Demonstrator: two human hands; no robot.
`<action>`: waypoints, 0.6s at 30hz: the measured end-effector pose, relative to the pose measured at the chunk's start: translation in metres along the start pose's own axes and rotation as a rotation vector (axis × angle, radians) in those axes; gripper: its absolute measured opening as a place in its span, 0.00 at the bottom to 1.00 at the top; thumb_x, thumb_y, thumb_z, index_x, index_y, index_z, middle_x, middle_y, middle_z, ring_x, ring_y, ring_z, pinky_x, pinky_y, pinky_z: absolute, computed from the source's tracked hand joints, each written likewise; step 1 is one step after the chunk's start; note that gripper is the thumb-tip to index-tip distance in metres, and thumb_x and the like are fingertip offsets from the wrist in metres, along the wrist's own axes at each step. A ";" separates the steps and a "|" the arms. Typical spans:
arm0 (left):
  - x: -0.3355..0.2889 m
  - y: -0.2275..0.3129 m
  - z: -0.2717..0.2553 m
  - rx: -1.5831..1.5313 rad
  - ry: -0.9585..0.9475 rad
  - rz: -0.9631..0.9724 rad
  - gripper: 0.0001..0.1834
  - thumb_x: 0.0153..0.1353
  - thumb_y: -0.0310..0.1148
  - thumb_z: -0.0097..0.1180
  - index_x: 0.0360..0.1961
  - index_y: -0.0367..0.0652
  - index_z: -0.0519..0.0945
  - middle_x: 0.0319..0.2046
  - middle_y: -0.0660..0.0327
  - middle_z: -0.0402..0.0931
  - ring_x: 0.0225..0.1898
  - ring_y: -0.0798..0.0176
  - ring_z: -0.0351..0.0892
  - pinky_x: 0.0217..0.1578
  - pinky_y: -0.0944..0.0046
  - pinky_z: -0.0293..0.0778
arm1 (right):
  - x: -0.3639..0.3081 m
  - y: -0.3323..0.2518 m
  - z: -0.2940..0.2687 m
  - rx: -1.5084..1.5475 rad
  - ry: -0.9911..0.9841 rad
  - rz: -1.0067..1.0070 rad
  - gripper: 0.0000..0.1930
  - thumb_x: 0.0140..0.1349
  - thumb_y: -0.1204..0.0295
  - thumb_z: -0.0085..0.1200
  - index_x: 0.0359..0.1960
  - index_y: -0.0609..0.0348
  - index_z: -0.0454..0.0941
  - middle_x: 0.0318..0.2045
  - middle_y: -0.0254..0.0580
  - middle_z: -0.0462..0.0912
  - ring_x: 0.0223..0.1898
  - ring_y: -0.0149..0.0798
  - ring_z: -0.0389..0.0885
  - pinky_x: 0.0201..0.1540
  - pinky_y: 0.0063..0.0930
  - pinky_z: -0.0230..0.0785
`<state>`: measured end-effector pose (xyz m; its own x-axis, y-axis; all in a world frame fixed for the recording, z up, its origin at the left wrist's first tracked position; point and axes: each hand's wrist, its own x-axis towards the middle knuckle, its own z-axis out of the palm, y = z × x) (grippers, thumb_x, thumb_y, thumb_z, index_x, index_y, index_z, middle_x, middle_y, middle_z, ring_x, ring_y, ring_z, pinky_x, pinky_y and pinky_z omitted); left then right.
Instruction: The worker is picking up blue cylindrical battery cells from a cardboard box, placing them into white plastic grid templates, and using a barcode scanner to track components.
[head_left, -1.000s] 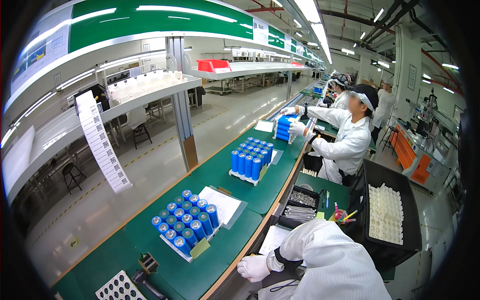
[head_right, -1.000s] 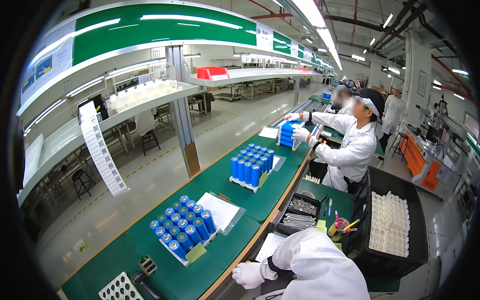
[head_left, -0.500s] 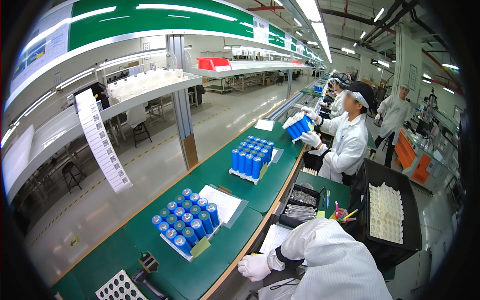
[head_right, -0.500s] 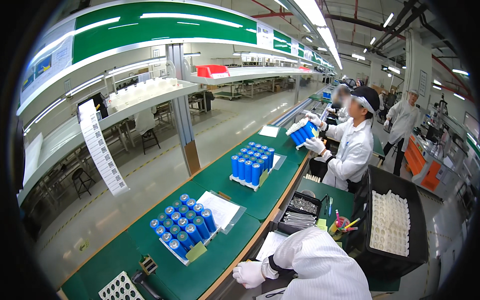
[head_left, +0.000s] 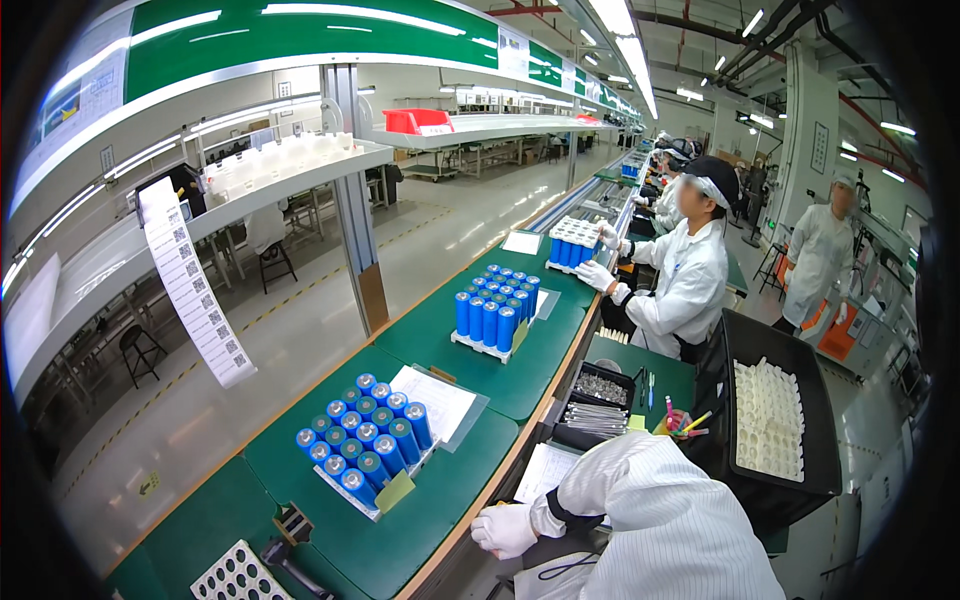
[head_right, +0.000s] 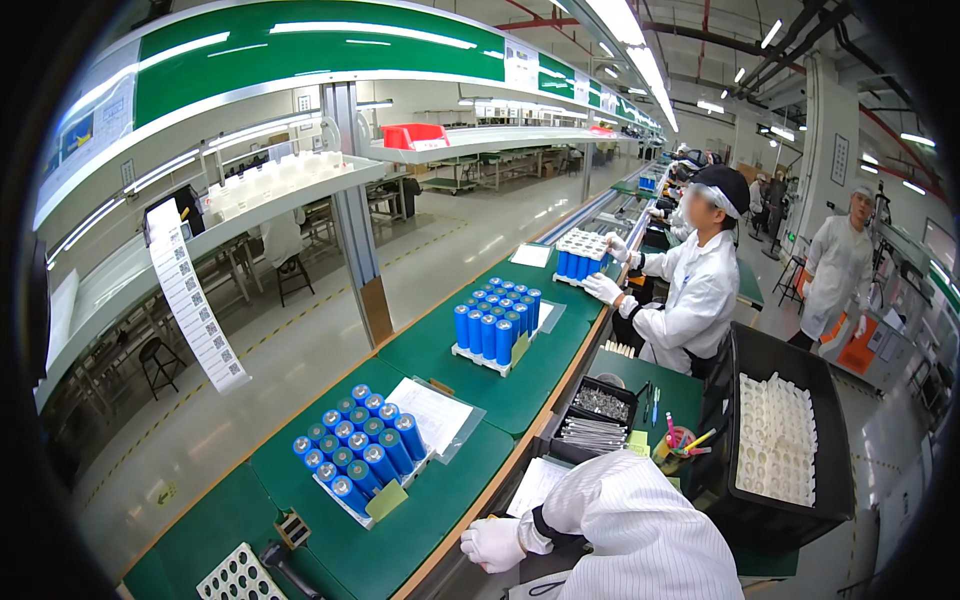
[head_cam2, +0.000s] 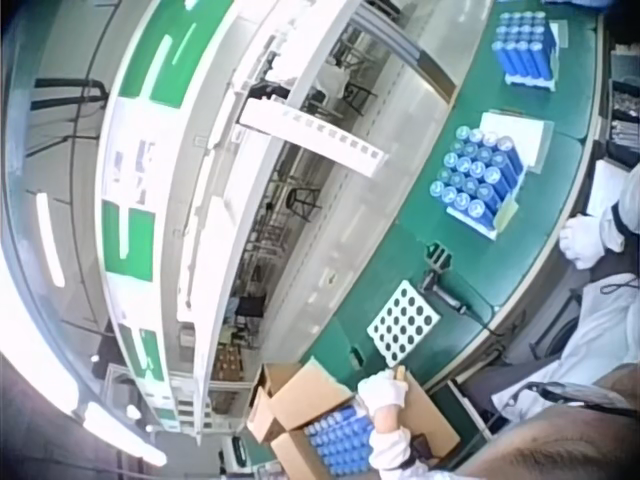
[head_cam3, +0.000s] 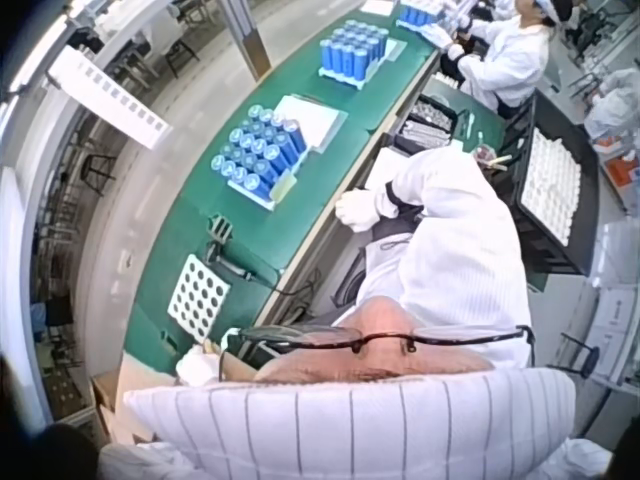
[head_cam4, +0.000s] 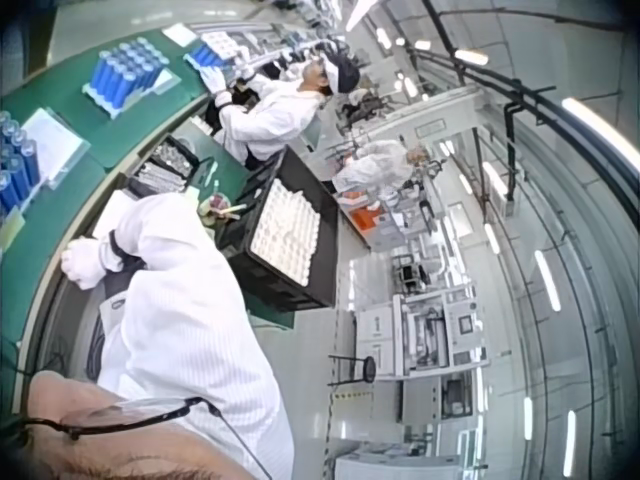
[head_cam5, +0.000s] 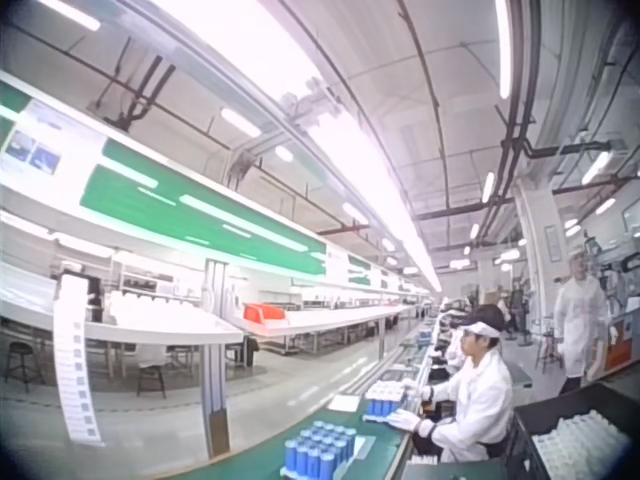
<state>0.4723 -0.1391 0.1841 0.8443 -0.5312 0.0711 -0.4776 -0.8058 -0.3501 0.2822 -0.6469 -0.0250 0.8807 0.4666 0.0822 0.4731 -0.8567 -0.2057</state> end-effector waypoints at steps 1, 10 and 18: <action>0.000 -0.001 0.001 0.002 -0.001 0.001 0.21 0.56 0.51 0.58 0.18 0.45 0.83 0.19 0.49 0.79 0.24 0.43 0.81 0.30 0.47 0.77 | 0.000 0.000 -0.001 -0.007 0.015 -0.004 0.08 0.47 0.65 0.55 0.22 0.56 0.80 0.29 0.38 0.77 0.38 0.42 0.76 0.42 0.36 0.69; 0.001 0.000 -0.003 0.008 -0.040 -0.002 0.19 0.53 0.51 0.60 0.19 0.46 0.84 0.20 0.51 0.80 0.25 0.43 0.82 0.31 0.48 0.77 | 0.000 -0.002 -0.002 -0.006 0.010 0.011 0.09 0.47 0.64 0.55 0.23 0.57 0.79 0.30 0.37 0.76 0.40 0.42 0.75 0.44 0.38 0.69; 0.003 0.007 -0.013 0.012 -0.094 -0.034 0.21 0.56 0.52 0.58 0.19 0.46 0.84 0.20 0.51 0.80 0.26 0.43 0.82 0.31 0.47 0.78 | -0.001 0.001 0.001 -0.016 -0.010 0.009 0.09 0.47 0.64 0.55 0.23 0.57 0.80 0.30 0.38 0.76 0.40 0.42 0.75 0.43 0.38 0.69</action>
<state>0.4685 -0.1497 0.1940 0.8794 -0.4760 -0.0045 -0.4455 -0.8197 -0.3600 0.2818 -0.6474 -0.0262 0.8848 0.4606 0.0709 0.4653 -0.8643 -0.1910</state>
